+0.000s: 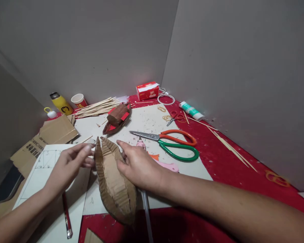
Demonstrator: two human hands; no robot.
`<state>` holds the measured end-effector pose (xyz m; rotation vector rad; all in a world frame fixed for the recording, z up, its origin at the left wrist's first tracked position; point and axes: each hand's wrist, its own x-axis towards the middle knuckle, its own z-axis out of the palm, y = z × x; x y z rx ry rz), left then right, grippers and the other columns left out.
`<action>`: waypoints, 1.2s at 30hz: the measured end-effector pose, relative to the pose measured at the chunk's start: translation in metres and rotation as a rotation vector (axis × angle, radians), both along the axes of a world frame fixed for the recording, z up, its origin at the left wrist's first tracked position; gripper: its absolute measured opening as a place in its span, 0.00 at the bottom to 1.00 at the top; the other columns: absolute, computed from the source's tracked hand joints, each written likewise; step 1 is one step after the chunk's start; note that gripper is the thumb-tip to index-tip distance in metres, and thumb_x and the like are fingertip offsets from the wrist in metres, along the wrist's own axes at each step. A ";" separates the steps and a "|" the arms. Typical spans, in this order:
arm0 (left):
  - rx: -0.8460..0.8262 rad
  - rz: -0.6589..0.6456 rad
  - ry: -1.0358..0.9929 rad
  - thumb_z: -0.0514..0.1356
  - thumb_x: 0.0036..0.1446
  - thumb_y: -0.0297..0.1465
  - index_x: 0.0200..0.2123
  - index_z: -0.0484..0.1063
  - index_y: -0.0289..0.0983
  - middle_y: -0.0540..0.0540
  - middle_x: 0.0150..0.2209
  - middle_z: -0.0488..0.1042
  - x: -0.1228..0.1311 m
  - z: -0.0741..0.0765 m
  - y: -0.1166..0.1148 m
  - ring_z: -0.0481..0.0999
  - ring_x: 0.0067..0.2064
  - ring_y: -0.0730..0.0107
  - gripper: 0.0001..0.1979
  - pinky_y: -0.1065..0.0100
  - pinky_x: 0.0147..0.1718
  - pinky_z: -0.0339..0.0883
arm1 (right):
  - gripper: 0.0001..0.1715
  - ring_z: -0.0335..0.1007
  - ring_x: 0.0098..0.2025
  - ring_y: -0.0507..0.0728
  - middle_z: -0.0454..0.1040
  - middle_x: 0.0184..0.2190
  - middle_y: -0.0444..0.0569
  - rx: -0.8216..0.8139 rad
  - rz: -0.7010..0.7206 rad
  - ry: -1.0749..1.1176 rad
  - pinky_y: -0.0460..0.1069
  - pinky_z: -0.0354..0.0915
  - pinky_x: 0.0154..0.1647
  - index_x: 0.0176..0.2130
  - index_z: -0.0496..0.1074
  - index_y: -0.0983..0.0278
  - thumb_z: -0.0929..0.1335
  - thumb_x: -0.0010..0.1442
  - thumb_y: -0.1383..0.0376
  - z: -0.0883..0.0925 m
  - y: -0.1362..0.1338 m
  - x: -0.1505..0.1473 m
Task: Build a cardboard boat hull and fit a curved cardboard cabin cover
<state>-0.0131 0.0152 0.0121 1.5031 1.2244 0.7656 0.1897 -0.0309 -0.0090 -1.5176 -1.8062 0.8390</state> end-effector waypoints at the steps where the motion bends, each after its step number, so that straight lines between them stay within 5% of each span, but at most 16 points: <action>1: 0.024 -0.053 0.057 0.60 0.57 0.45 0.41 0.74 0.34 0.48 0.29 0.74 0.001 -0.001 -0.003 0.72 0.28 0.72 0.19 0.70 0.28 0.68 | 0.35 0.64 0.24 0.52 0.70 0.23 0.43 -0.004 0.013 0.010 0.46 0.60 0.26 0.62 0.62 0.72 0.65 0.56 0.69 0.000 0.000 -0.001; 7: 0.253 -0.203 0.273 0.54 0.63 0.36 0.30 0.73 0.35 0.51 0.26 0.72 0.000 -0.006 -0.009 0.67 0.29 0.72 0.14 0.71 0.28 0.62 | 0.25 0.70 0.29 0.54 0.77 0.28 0.49 -0.020 0.089 -0.012 0.47 0.63 0.31 0.55 0.70 0.71 0.65 0.61 0.61 0.011 -0.001 0.003; 11: 0.314 -0.265 0.322 0.53 0.64 0.34 0.36 0.75 0.37 0.51 0.29 0.75 0.002 -0.006 -0.017 0.71 0.31 0.71 0.12 0.70 0.30 0.65 | 0.14 0.71 0.31 0.53 0.78 0.32 0.49 0.006 0.105 0.025 0.46 0.63 0.34 0.41 0.76 0.66 0.65 0.62 0.61 0.012 0.001 0.005; 15: 0.367 -0.320 0.339 0.54 0.64 0.31 0.41 0.77 0.39 0.52 0.28 0.76 0.007 -0.007 -0.026 0.73 0.28 0.73 0.11 0.70 0.28 0.65 | 0.16 0.60 0.24 0.49 0.69 0.21 0.43 -0.045 0.159 0.006 0.45 0.55 0.25 0.26 0.71 0.66 0.62 0.62 0.63 0.006 0.001 0.003; 20: 0.507 -0.317 0.367 0.55 0.63 0.31 0.38 0.77 0.41 0.51 0.27 0.77 0.008 -0.012 -0.028 0.77 0.29 0.69 0.09 0.68 0.28 0.68 | 0.17 0.51 0.20 0.47 0.57 0.16 0.38 -0.073 0.209 -0.039 0.44 0.48 0.22 0.21 0.60 0.64 0.64 0.59 0.64 0.004 -0.001 0.004; 23: 0.554 -0.279 0.363 0.57 0.61 0.32 0.41 0.76 0.40 0.47 0.31 0.79 0.007 -0.014 -0.029 0.78 0.32 0.66 0.08 0.66 0.30 0.71 | 0.17 0.51 0.20 0.47 0.56 0.16 0.38 -0.068 0.221 -0.058 0.44 0.48 0.22 0.20 0.57 0.64 0.63 0.59 0.66 0.004 -0.002 0.004; 27: 0.388 -0.132 0.252 0.62 0.57 0.34 0.51 0.70 0.40 0.47 0.33 0.80 0.007 -0.010 -0.032 0.79 0.31 0.67 0.17 0.67 0.30 0.74 | 0.17 0.50 0.20 0.47 0.56 0.16 0.38 -0.028 0.203 -0.048 0.44 0.49 0.24 0.21 0.56 0.64 0.62 0.60 0.67 0.004 -0.003 0.004; 33: 0.472 0.076 0.051 0.67 0.51 0.30 0.47 0.65 0.43 0.49 0.38 0.76 0.008 -0.003 -0.036 0.78 0.36 0.69 0.21 0.69 0.36 0.75 | 0.17 0.51 0.21 0.47 0.57 0.17 0.39 -0.012 0.207 -0.075 0.45 0.48 0.24 0.21 0.57 0.63 0.62 0.60 0.67 0.004 -0.003 0.005; 36: 0.446 0.060 0.027 0.67 0.50 0.29 0.49 0.63 0.44 0.50 0.34 0.75 0.010 -0.004 -0.037 0.76 0.33 0.69 0.24 0.68 0.33 0.73 | 0.17 0.51 0.21 0.47 0.57 0.16 0.38 0.002 0.205 -0.082 0.45 0.47 0.24 0.21 0.56 0.63 0.63 0.59 0.67 0.005 -0.004 0.003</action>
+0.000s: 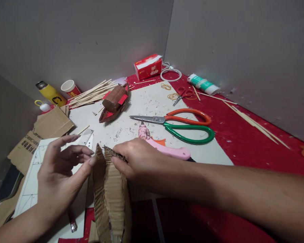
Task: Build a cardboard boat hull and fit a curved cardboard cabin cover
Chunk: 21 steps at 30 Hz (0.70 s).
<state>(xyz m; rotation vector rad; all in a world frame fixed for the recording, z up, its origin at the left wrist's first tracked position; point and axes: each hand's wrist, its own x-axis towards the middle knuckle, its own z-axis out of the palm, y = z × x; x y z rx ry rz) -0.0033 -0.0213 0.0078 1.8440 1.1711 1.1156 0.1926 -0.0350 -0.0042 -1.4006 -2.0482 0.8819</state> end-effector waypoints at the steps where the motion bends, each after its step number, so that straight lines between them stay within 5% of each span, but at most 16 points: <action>1: -0.027 -0.018 0.005 0.67 0.51 0.28 0.50 0.63 0.44 0.51 0.33 0.74 0.001 -0.001 0.000 0.76 0.32 0.70 0.24 0.68 0.32 0.73 | 0.18 0.51 0.20 0.47 0.56 0.16 0.38 0.003 -0.001 0.001 0.45 0.47 0.24 0.20 0.55 0.64 0.63 0.59 0.67 0.001 0.000 -0.001; 21: 0.026 -0.023 0.021 0.66 0.52 0.25 0.53 0.66 0.46 0.49 0.39 0.75 0.006 -0.009 -0.009 0.78 0.39 0.69 0.26 0.68 0.36 0.76 | 0.16 0.60 0.27 0.50 0.67 0.22 0.43 -0.038 0.007 0.066 0.46 0.53 0.28 0.23 0.63 0.64 0.63 0.62 0.69 0.003 -0.002 0.000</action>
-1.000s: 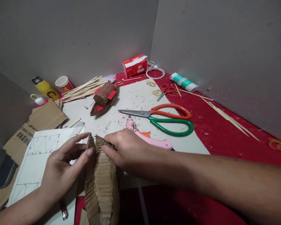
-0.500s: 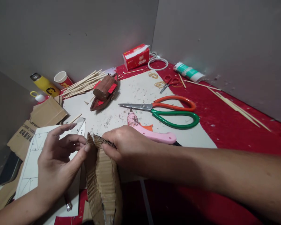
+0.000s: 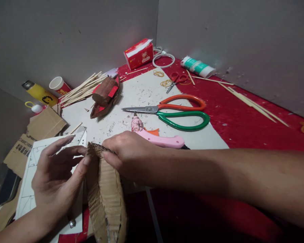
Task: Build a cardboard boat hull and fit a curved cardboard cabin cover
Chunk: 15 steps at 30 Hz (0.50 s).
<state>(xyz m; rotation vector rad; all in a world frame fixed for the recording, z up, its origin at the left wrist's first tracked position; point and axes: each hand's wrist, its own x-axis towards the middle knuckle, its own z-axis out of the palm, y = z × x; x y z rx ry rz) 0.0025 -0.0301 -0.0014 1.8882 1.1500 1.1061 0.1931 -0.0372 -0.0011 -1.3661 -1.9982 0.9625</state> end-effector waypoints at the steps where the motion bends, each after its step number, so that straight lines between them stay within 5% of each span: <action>1: 0.014 -0.006 -0.005 0.66 0.52 0.24 0.53 0.67 0.47 0.49 0.39 0.75 0.000 -0.001 0.000 0.77 0.40 0.68 0.26 0.68 0.37 0.76 | 0.15 0.61 0.27 0.50 0.68 0.22 0.43 -0.002 -0.002 0.004 0.46 0.53 0.28 0.23 0.64 0.64 0.63 0.62 0.69 0.000 0.000 0.000; 11: -0.022 0.044 -0.033 0.66 0.52 0.27 0.48 0.70 0.44 0.49 0.38 0.75 0.004 -0.006 0.001 0.78 0.40 0.68 0.20 0.68 0.39 0.76 | 0.16 0.59 0.26 0.50 0.65 0.21 0.43 0.006 -0.005 0.005 0.46 0.51 0.27 0.23 0.63 0.65 0.62 0.62 0.68 -0.001 0.001 0.002; 15: -0.040 0.053 -0.038 0.67 0.52 0.27 0.38 0.74 0.43 0.51 0.35 0.76 0.004 -0.002 0.001 0.77 0.36 0.72 0.10 0.72 0.36 0.75 | 0.15 0.60 0.27 0.50 0.66 0.22 0.43 0.028 0.018 0.049 0.45 0.53 0.28 0.24 0.64 0.65 0.62 0.62 0.68 0.002 -0.001 0.003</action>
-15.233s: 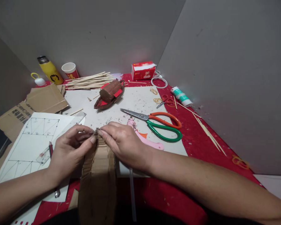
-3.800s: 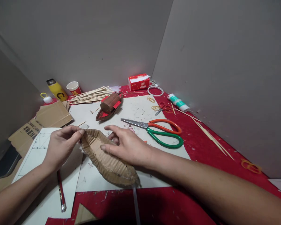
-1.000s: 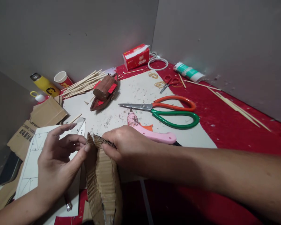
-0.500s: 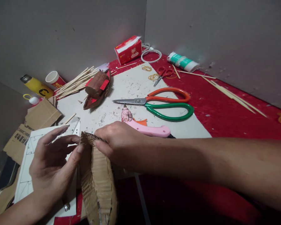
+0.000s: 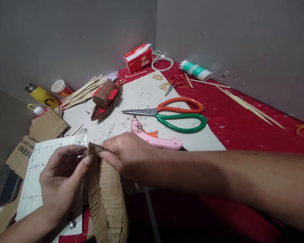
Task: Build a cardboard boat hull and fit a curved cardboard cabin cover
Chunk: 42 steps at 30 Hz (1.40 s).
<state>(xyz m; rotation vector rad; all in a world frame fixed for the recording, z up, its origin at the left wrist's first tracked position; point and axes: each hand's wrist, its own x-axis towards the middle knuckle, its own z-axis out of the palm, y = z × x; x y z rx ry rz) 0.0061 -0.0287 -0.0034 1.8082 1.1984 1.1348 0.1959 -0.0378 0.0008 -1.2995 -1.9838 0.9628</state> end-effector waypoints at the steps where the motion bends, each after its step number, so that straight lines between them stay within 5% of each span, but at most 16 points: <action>1: 0.014 0.002 0.009 0.67 0.52 0.27 0.36 0.75 0.43 0.52 0.34 0.77 -0.001 0.000 0.000 0.77 0.35 0.73 0.08 0.72 0.35 0.75 | 0.15 0.61 0.27 0.50 0.67 0.22 0.43 0.005 0.009 0.016 0.45 0.54 0.28 0.24 0.65 0.65 0.62 0.62 0.67 0.000 0.000 0.000; 7: 0.106 0.031 0.038 0.67 0.52 0.25 0.35 0.76 0.43 0.52 0.33 0.78 -0.003 -0.008 -0.002 0.77 0.35 0.71 0.08 0.68 0.37 0.74 | 0.15 0.60 0.26 0.50 0.65 0.22 0.43 0.023 0.003 0.042 0.45 0.54 0.28 0.23 0.64 0.64 0.62 0.62 0.67 -0.003 -0.001 -0.005; 23: 0.222 -0.081 -0.015 0.63 0.53 0.19 0.34 0.73 0.39 0.53 0.34 0.76 -0.002 -0.020 0.000 0.75 0.39 0.78 0.10 0.77 0.40 0.71 | 0.16 0.58 0.24 0.50 0.62 0.20 0.42 0.040 0.051 0.045 0.45 0.53 0.27 0.22 0.57 0.63 0.60 0.62 0.65 -0.007 0.000 -0.006; 32: 0.171 -0.046 -0.002 0.65 0.53 0.22 0.35 0.73 0.40 0.54 0.32 0.76 -0.002 -0.007 0.005 0.75 0.33 0.79 0.08 0.78 0.37 0.71 | 0.16 0.59 0.25 0.50 0.64 0.21 0.42 0.022 0.017 0.080 0.45 0.54 0.28 0.23 0.62 0.65 0.61 0.63 0.65 -0.003 0.002 -0.005; 37: 0.083 -0.057 -0.179 0.67 0.49 0.22 0.41 0.66 0.42 0.53 0.33 0.74 0.001 -0.003 0.005 0.76 0.36 0.75 0.18 0.74 0.37 0.73 | 0.15 0.62 0.28 0.51 0.68 0.24 0.45 0.068 0.024 0.049 0.46 0.56 0.30 0.27 0.68 0.66 0.62 0.64 0.65 -0.004 0.002 -0.005; 42: 0.154 -0.133 0.043 0.66 0.51 0.23 0.39 0.71 0.40 0.51 0.34 0.74 -0.005 0.002 0.008 0.75 0.35 0.76 0.12 0.75 0.37 0.72 | 0.15 0.61 0.27 0.50 0.67 0.23 0.44 0.082 0.036 0.037 0.45 0.56 0.30 0.26 0.67 0.66 0.62 0.64 0.66 -0.005 0.004 -0.003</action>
